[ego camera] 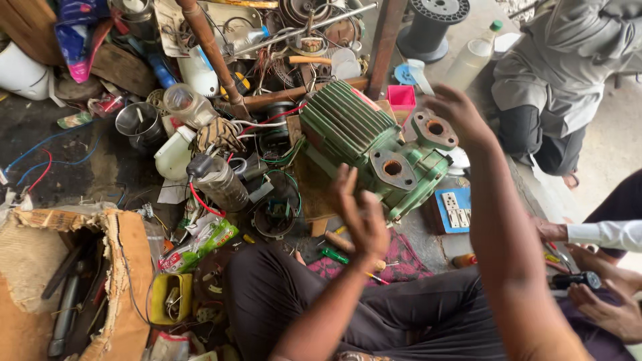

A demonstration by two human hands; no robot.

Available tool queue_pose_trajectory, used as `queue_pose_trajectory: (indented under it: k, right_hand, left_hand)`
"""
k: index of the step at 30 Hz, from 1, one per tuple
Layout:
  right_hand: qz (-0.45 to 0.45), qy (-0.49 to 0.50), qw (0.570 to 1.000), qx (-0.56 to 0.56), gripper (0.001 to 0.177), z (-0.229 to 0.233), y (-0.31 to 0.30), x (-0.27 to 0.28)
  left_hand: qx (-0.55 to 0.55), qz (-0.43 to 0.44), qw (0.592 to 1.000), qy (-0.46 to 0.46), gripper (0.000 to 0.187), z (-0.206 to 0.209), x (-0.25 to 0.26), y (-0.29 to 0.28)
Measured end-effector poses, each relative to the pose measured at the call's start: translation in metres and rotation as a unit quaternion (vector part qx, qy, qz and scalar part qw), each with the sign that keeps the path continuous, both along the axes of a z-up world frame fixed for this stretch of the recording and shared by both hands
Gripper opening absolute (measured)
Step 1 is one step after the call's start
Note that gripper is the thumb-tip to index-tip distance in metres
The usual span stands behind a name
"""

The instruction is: The person sits on the floor and works on a green electric motor placed on a small wooden stool. They use a wrench to loosen bolts, remove the motor housing, and manipulate wires and internal components. The person also uses a hammer to tap parts of the motor.

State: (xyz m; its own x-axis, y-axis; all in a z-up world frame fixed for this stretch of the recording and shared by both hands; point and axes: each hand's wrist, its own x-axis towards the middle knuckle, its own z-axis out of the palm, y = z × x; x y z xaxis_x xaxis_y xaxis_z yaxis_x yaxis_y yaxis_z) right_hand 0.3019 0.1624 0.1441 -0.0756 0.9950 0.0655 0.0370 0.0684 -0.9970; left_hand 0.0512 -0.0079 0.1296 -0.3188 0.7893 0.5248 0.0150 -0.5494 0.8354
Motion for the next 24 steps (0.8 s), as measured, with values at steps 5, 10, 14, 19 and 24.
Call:
queue_pose_trajectory:
  k: [5, 10, 14, 19, 24]
  right_hand:
    - [-0.429, 0.046, 0.885, 0.177, 0.021, -0.045, -0.14, -0.056]
    - [-0.498, 0.054, 0.835, 0.228, 0.021, -0.057, -0.146, -0.147]
    - [-0.494, 0.064, 0.823, 0.275, 0.021, -0.046, -0.139, -0.151]
    - [-0.51, -0.08, 0.808, 0.282, 0.028, -0.037, -0.14, -0.143]
    - [-0.429, -0.042, 0.876, 0.215, 0.031, -0.036, -0.121, -0.097]
  left_hand:
    - [0.076, -0.051, 0.992, 0.086, 0.033, 0.026, -0.091, 0.167]
    - [-0.081, -0.363, 0.916, 0.153, 0.032, -0.016, -0.103, 0.287]
    - [-0.064, -0.3, 0.948, 0.083, 0.03, -0.056, -0.094, 0.279]
    - [-0.161, -0.199, 0.954, 0.159, 0.038, -0.024, -0.106, 0.241]
    - [-0.155, -0.079, 0.977, 0.125, 0.044, -0.006, -0.112, 0.17]
